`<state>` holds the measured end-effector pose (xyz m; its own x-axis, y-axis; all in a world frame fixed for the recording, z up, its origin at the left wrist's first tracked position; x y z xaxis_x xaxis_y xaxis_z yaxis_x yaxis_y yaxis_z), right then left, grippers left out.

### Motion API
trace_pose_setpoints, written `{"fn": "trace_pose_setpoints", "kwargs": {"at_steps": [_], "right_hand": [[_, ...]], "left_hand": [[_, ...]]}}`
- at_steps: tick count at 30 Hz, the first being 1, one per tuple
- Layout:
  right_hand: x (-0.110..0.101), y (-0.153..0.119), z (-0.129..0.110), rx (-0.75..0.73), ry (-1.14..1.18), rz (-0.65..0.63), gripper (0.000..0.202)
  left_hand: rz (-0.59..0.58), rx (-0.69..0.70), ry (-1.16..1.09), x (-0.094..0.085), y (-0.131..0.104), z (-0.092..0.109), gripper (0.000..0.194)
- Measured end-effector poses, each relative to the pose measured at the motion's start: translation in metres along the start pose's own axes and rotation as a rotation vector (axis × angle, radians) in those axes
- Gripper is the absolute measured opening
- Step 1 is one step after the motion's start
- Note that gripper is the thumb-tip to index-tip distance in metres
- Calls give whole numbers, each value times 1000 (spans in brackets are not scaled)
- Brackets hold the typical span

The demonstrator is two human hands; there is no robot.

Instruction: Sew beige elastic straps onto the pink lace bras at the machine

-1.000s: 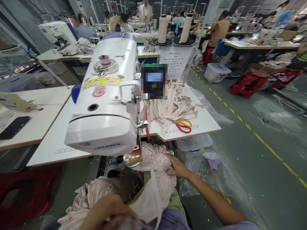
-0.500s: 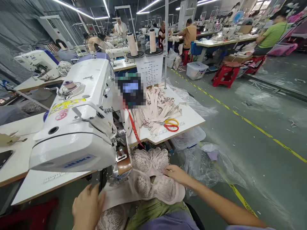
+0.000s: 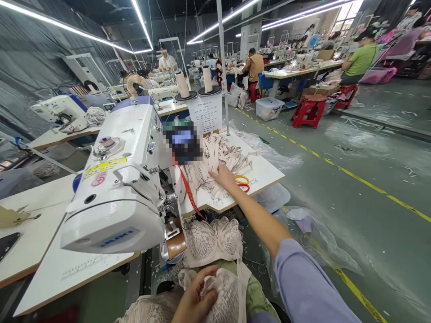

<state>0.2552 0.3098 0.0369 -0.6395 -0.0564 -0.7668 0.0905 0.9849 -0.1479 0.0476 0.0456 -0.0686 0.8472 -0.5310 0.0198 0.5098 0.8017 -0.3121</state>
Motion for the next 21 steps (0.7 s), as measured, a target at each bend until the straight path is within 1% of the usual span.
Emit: {"fn": "trace_pose_setpoints", "kwargs": {"at_steps": [2, 4, 6, 8, 10, 12, 14, 18, 21], "right_hand": [[-1, 25, -5, 48, -9, 11, 29], [1, 36, -4, 79, -8, 14, 25], [2, 38, 4, 99, 6, 0, 26], [3, 37, 14, 110, 33, -39, 28], [2, 36, 23, 109, 65, -82, 28], [1, 35, 27, 99, 95, -91, 26], [1, 34, 25, 81, 134, -52, 26], [0, 28, 12, 39, 298, 105, 18], [-9, 21, -1, -25, 513, 213, 26]], "left_hand": [[79, 7, 1, -6, -3, -1, 58], [141, -50, -4, -14, -6, -9, 60], [212, -120, 25, -23, -9, -18, 62], [277, -158, 74, -30, -12, -22, 64], [318, -134, 108, -33, -14, -20, 67], [354, -85, 105, -33, -16, -13, 69], [394, -52, 102, -32, -19, -6, 71], [459, -43, 139, -32, -24, -1, 75], [495, -68, 142, -36, -27, -4, 73]]}}
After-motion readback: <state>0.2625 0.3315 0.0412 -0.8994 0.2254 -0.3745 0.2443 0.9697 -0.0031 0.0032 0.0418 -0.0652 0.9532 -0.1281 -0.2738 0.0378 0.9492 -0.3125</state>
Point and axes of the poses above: each hand's wrist, its own y-axis towards the middle knuckle, its own x-axis out of the palm, z = x × y, the point moved 5 cm from there along y, towards the middle knuckle, and after that the axes turned 9 degrees about -z, right-handed, at the moved point
